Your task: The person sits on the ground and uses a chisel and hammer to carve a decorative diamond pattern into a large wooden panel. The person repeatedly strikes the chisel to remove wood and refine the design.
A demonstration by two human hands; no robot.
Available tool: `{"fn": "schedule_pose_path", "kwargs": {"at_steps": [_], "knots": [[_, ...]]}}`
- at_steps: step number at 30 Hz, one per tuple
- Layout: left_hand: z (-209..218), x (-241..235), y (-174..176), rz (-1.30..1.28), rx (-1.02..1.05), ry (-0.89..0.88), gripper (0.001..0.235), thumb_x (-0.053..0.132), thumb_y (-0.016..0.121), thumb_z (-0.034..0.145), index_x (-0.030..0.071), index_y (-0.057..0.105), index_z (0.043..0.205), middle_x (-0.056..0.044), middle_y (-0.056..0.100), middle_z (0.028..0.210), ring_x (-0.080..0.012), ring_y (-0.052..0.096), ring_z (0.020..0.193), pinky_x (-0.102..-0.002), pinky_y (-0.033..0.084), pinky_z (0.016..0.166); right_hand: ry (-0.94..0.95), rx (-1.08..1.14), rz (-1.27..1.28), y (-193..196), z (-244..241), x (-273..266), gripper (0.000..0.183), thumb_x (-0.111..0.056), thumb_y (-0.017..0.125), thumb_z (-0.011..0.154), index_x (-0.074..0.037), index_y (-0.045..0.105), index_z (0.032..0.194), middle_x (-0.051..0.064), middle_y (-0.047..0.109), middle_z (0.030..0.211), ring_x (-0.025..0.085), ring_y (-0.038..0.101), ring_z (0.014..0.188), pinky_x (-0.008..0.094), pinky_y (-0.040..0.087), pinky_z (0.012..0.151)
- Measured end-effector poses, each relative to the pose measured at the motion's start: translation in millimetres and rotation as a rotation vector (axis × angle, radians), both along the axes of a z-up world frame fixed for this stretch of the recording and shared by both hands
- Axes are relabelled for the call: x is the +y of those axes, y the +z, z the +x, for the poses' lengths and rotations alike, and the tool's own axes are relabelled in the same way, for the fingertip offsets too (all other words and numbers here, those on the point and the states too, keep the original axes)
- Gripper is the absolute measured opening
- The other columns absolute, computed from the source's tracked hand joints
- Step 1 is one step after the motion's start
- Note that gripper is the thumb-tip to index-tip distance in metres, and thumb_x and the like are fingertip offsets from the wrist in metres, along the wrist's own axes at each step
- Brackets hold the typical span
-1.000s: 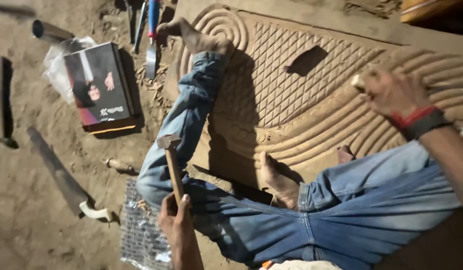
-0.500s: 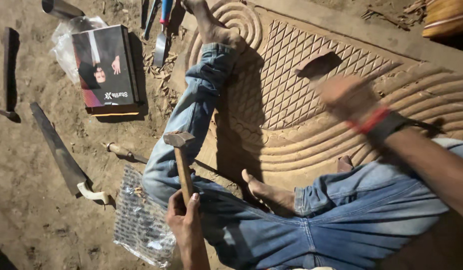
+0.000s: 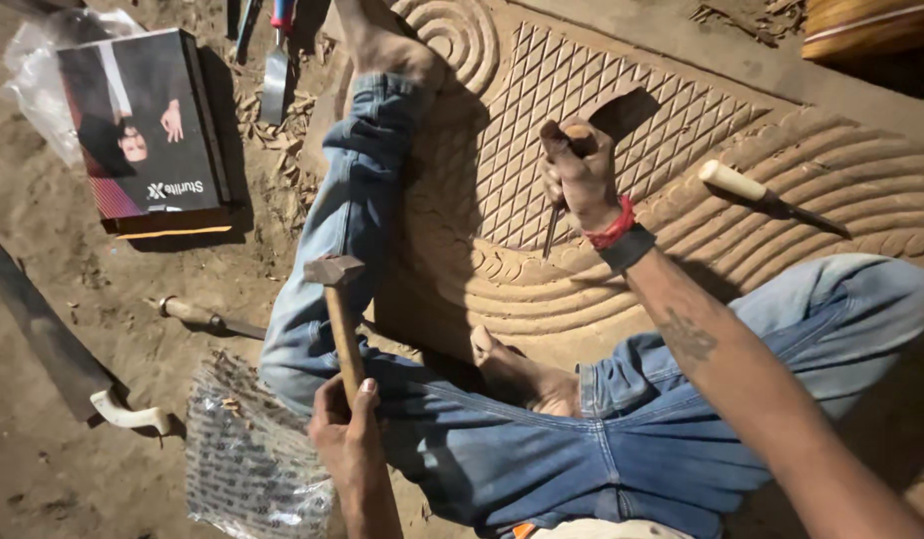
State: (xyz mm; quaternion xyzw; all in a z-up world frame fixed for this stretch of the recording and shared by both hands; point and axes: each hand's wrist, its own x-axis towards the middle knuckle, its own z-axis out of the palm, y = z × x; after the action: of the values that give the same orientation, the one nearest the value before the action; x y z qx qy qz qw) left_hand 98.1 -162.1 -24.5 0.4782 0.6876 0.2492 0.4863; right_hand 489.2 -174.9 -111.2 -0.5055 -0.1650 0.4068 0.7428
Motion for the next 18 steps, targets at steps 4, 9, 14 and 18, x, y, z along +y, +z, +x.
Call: {"fn": "schedule_pose_path", "kwargs": {"at_steps": [4,9,14,18], "knots": [[2,4,8,-0.016,0.044,-0.047,0.031,0.017,0.074,0.087,0.001,0.066,0.113,-0.003,0.067,0.080,-0.0067,0.059,0.063,-0.023,0.046,0.052,-0.036,0.030,-0.091,-8,-3,5,0.042,-0.041,0.074,0.099,-0.015,0.047,0.081,-0.006,0.042,0.061,0.005,0.042,0.047,0.024,0.033,0.041],[2,7,8,-0.042,-0.025,-0.050,0.031,0.014,0.074,0.089,0.000,0.065,0.115,-0.005,0.065,0.080,-0.0084,0.056,0.063,-0.023,0.044,0.052,-0.050,0.076,-0.097,-15,-5,7,0.042,-0.043,0.074,0.098,-0.016,0.046,0.083,-0.006,0.040,0.062,0.005,0.041,0.049,0.024,0.031,0.042],[-1,8,5,-0.020,-0.008,-0.086,0.031,0.014,0.075,0.088,0.000,0.065,0.114,-0.004,0.067,0.083,-0.0070,0.060,0.067,-0.022,0.047,0.055,0.016,0.157,-0.074,-23,1,5,0.042,-0.040,0.069,0.100,-0.012,0.047,0.076,-0.002,0.043,0.059,0.008,0.042,0.044,0.026,0.034,0.040],[-3,8,4,-0.054,0.026,-0.087,0.031,0.013,0.074,0.089,0.000,0.065,0.115,-0.006,0.067,0.082,-0.0083,0.059,0.065,-0.023,0.047,0.053,0.092,0.301,0.014,-31,10,4,0.039,-0.031,0.067,0.101,-0.012,0.045,0.075,-0.004,0.039,0.059,0.007,0.037,0.043,0.025,0.030,0.039]]}}
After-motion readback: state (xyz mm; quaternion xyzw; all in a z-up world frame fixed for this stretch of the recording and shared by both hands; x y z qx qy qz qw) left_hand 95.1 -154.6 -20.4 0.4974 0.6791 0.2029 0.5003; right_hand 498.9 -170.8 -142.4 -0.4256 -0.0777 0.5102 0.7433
